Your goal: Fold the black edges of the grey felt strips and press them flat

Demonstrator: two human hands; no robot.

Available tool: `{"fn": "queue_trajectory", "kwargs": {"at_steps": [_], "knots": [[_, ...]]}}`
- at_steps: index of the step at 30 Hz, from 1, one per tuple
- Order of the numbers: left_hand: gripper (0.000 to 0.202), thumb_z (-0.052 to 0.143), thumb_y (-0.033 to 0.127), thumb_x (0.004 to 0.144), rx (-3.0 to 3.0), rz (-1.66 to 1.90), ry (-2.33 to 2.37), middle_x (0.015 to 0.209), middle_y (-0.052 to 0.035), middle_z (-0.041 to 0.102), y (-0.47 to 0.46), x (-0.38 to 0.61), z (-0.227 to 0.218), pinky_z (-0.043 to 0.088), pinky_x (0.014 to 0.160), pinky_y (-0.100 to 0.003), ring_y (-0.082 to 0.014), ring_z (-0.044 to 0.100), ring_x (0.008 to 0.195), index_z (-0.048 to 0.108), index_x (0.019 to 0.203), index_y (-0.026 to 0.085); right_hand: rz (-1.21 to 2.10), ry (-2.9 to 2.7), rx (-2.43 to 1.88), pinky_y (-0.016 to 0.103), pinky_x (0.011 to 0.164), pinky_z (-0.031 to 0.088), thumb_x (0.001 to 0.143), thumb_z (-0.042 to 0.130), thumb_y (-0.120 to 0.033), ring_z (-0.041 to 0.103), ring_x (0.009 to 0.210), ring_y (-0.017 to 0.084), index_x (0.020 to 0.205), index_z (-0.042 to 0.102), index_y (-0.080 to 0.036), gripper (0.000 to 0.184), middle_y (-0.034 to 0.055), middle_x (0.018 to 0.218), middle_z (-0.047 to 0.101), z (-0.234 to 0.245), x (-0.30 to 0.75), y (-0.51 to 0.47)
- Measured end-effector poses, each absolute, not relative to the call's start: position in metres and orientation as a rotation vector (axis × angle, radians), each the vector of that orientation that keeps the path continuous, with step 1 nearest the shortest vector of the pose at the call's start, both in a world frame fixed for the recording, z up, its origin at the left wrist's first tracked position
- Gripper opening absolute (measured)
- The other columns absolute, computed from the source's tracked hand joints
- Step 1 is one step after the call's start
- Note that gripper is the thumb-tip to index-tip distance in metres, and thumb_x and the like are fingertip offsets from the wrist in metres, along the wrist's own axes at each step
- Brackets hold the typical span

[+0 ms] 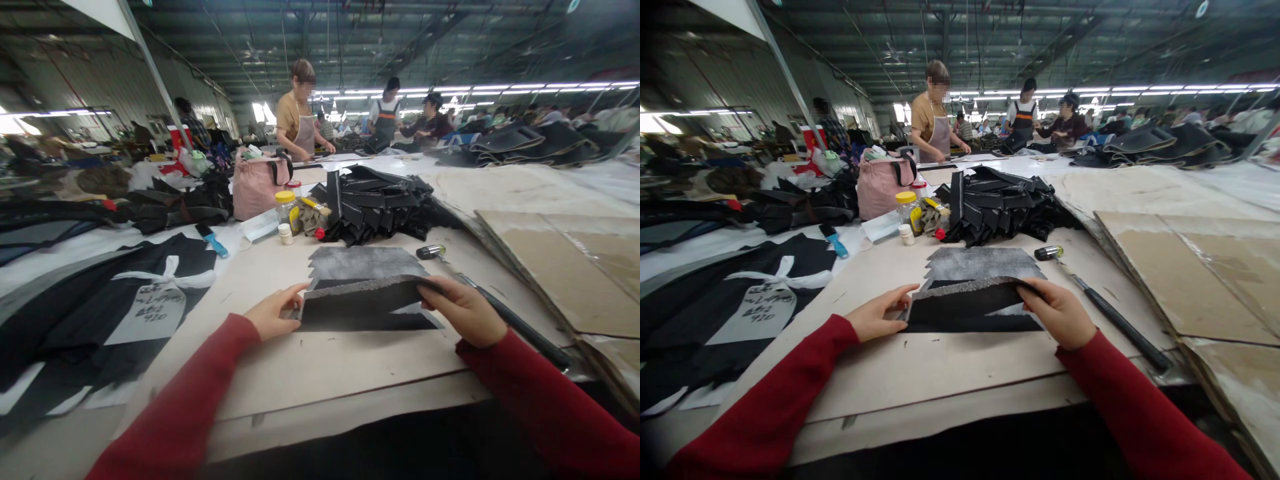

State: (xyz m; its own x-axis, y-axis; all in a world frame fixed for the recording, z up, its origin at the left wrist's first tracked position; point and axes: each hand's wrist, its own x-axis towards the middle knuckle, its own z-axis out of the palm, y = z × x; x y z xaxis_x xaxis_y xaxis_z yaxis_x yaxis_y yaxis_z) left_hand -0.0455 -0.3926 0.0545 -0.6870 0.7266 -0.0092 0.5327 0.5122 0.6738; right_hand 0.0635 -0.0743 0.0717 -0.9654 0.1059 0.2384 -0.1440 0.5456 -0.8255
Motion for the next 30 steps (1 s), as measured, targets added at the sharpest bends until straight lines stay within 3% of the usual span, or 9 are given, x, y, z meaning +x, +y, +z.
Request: {"fn": "queue_trajectory", "kwargs": {"at_steps": [5,10,13,16,20,24,27,30], "knots": [[0.067,0.053,0.018,0.063,1.151,0.875,2.651,0.104,-0.0065,0.05,-0.393,-0.042,0.059,0.036,0.087,-0.038,-0.0201,0.047,0.095,0.031,0.126,0.02,1.257,-2.5,0.127,0.029,0.063,0.046,0.076,0.049,-0.041,0.054,0.068,0.016,0.089,0.058,-0.018,0.027,0.0041,0.078,0.058,0.075,0.07,-0.065],[0.059,0.047,0.026,0.071,1.08,1.347,2.266,0.124,-0.0086,0.041,-0.391,-0.043,0.06,0.038,0.086,-0.038,-0.0231,0.042,0.109,0.029,0.127,0.024,1.138,-2.477,0.184,0.029,0.062,0.046,0.078,0.047,-0.038,0.054,0.066,0.016,0.087,0.059,-0.02,0.023,0.0028,0.073,0.057,0.085,0.075,-0.067],[0.056,0.045,0.036,0.073,0.895,1.603,2.01,0.121,-0.0105,0.045,-0.388,-0.043,0.061,0.042,0.079,-0.036,-0.0239,0.047,0.105,0.031,0.125,0.023,1.138,-2.464,0.205,0.029,0.063,0.046,0.079,0.047,-0.037,0.054,0.067,0.016,0.088,0.058,-0.02,0.022,0.0029,0.075,0.057,0.091,0.075,-0.07],[0.056,0.029,0.053,0.077,0.676,1.678,1.907,0.113,-0.0145,0.052,-0.388,-0.043,0.066,0.045,0.071,-0.037,-0.0251,0.053,0.097,0.035,0.121,0.02,1.131,-2.467,0.187,0.029,0.061,0.046,0.079,0.046,-0.038,0.054,0.066,0.016,0.087,0.058,-0.019,0.023,0.0028,0.072,0.056,0.094,0.073,-0.072],[0.071,0.006,0.067,0.074,0.49,1.798,1.768,0.107,-0.0166,0.055,-0.391,-0.045,0.072,0.046,0.059,-0.035,-0.0242,0.057,0.087,0.036,0.116,0.018,1.122,-2.476,0.163,0.027,0.06,0.045,0.079,0.046,-0.038,0.053,0.063,0.015,0.082,0.057,-0.019,0.023,0.0021,0.07,0.056,0.094,0.071,-0.074],[0.057,0.032,0.068,0.069,0.405,1.803,1.841,0.079,-0.0087,0.061,-0.388,-0.048,0.066,0.042,0.047,-0.025,-0.016,0.057,0.062,0.047,0.092,0.018,1.112,-2.479,0.195,0.028,0.061,0.045,0.079,0.046,-0.037,0.054,0.066,0.015,0.083,0.058,-0.02,0.021,0.0028,0.073,0.057,0.091,0.07,-0.076],[0.043,0.051,0.059,0.065,0.406,1.761,1.973,0.058,0.0006,0.054,-0.384,-0.049,0.058,0.037,0.042,-0.02,-0.0085,0.049,0.046,0.045,0.071,0.017,1.079,-2.5,0.226,0.029,0.061,0.045,0.079,0.045,-0.037,0.054,0.067,0.017,0.084,0.058,-0.021,0.021,0.0032,0.071,0.057,0.093,0.07,-0.079],[0.038,0.055,0.053,0.065,0.408,1.739,2.103,0.055,0.0024,0.054,-0.385,-0.049,0.055,0.035,0.041,-0.019,-0.0076,0.048,0.044,0.044,0.07,0.017,1.062,-2.513,0.254,0.03,0.061,0.045,0.079,0.045,-0.037,0.054,0.067,0.017,0.082,0.058,-0.021,0.022,0.0034,0.07,0.057,0.096,0.069,-0.081]]}}
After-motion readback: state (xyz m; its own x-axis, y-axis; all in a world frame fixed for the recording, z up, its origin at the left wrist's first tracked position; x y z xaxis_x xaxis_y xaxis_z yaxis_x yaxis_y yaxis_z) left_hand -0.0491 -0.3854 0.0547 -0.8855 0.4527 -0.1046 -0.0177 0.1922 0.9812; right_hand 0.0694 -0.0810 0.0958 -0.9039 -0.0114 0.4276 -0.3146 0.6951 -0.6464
